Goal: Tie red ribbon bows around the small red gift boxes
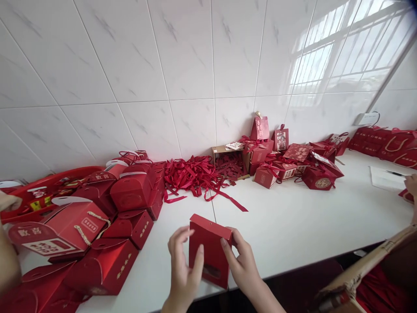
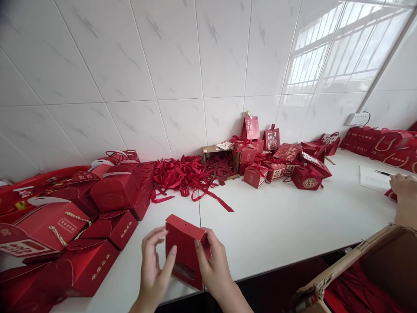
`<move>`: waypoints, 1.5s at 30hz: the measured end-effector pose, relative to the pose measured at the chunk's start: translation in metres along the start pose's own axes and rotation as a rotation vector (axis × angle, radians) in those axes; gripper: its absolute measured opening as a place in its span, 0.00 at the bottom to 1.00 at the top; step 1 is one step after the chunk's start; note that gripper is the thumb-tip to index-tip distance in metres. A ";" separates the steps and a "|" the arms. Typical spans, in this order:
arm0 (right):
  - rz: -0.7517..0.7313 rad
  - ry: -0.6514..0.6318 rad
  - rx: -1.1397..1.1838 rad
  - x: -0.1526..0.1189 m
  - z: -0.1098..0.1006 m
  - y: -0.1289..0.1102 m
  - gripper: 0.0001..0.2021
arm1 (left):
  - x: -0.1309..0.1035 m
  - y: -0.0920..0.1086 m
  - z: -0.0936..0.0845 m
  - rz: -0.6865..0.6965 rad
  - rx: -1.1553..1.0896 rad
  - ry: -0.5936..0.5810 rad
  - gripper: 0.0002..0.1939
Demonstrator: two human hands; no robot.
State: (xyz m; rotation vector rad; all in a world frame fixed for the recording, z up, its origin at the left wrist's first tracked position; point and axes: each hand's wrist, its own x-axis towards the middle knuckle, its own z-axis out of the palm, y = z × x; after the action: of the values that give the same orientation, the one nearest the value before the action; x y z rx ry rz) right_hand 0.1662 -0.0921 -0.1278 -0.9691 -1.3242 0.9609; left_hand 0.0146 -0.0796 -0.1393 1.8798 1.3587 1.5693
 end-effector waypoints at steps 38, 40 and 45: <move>-0.278 0.770 -0.560 0.387 -0.100 0.147 0.18 | 0.216 -0.194 0.138 -0.742 -0.848 -0.493 0.23; -0.289 0.772 -0.614 0.405 -0.110 0.138 0.22 | 0.215 -0.200 0.140 -0.746 -0.853 -0.485 0.24; -0.319 0.685 -0.708 0.417 -0.129 0.134 0.19 | 0.212 -0.203 0.144 -0.778 -0.876 -0.467 0.24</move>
State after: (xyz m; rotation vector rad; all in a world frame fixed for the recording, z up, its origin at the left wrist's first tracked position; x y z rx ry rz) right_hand 0.3021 0.3439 -0.1237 -1.3954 -1.1642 -0.1355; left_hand 0.0382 0.2361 -0.2193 0.9117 0.8060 0.9650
